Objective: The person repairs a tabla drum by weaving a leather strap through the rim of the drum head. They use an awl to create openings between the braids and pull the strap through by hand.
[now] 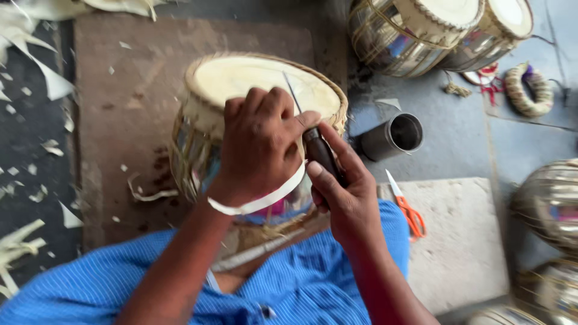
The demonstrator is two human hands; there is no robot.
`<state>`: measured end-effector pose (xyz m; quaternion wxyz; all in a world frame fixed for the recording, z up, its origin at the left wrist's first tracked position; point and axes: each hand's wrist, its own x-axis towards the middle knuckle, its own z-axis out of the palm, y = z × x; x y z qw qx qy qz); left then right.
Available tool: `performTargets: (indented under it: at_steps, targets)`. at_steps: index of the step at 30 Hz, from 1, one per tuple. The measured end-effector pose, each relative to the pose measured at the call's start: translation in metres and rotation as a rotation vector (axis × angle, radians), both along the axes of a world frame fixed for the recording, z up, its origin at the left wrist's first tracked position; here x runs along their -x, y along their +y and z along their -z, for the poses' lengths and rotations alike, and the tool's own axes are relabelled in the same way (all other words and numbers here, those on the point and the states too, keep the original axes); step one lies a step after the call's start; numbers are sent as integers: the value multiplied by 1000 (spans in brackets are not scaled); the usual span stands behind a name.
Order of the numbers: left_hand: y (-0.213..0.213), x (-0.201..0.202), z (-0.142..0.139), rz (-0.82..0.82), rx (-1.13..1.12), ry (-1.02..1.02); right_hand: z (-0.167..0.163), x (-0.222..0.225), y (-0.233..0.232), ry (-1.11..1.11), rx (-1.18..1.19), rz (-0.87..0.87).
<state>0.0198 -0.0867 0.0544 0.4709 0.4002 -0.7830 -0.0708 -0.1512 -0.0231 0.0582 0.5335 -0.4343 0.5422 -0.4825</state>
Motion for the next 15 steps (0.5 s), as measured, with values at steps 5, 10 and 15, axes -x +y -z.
performTargets:
  at_steps: [5,10,15]
  targets:
    - [-1,-7,9,208,-66,180,-10,24,-11,114,-9,-154]
    - [-1,-6,18,-29,-52,-13,9,30,-10,233,48,-156]
    - [4,2,36,-155,-48,25,30,43,7,-779,-211,-201]
